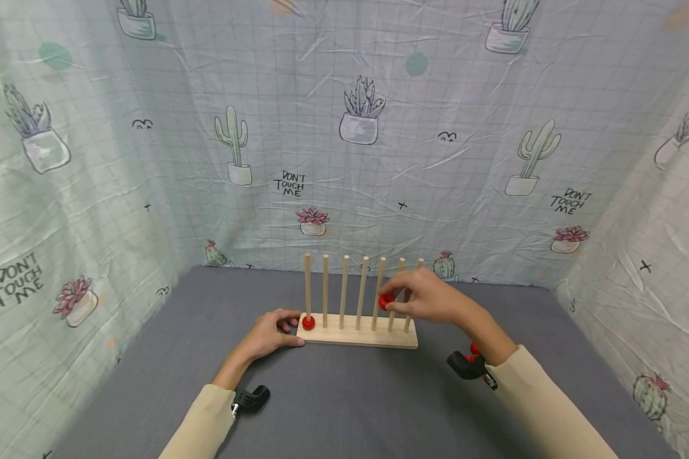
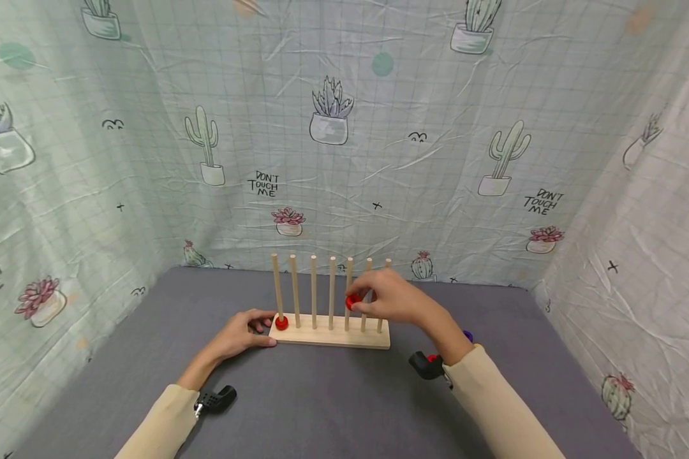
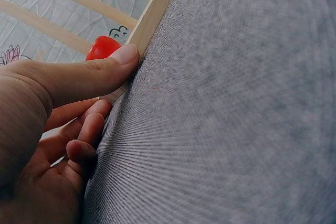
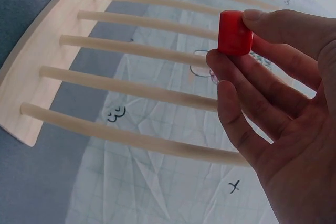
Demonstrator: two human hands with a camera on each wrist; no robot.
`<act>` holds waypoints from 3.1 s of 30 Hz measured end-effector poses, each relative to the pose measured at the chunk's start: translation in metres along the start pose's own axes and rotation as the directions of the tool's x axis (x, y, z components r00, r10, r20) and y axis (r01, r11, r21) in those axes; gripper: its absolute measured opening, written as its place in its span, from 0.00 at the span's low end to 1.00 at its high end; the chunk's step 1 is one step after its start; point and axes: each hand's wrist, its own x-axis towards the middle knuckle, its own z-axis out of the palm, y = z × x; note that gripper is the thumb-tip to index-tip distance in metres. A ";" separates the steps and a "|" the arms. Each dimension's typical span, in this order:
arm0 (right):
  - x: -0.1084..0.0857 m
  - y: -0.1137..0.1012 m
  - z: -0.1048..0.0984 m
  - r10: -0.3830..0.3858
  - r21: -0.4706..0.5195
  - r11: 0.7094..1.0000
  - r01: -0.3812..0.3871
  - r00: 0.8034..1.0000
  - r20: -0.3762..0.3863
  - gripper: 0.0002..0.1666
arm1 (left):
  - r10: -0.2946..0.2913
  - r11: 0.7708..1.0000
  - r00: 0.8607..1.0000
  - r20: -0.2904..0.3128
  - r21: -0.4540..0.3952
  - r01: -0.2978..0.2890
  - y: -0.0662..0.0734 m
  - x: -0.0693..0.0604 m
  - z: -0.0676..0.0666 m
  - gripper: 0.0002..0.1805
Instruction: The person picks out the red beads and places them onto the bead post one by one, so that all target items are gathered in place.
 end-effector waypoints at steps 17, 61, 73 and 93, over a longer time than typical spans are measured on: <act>0.015 -0.013 -0.003 0.009 -0.047 0.999 -0.008 1.000 0.012 0.13 | -0.012 1.000 1.000 -0.004 0.003 0.012 -0.001 -0.001 0.000 0.37; 0.062 -0.047 -0.014 -0.094 -0.054 0.994 0.095 0.995 0.019 0.14 | -0.028 1.000 1.000 -0.003 0.007 0.028 0.005 -0.002 -0.003 0.36; 0.075 -0.059 -0.019 -0.124 -0.091 0.988 0.123 0.992 0.001 0.14 | -0.023 1.000 1.000 -0.005 0.009 0.023 0.002 -0.003 -0.002 0.36; 0.100 -0.065 -0.025 -0.136 -0.100 0.986 0.130 0.989 -0.052 0.14 | -0.035 0.999 0.999 0.002 -0.001 0.035 0.001 0.001 -0.001 0.35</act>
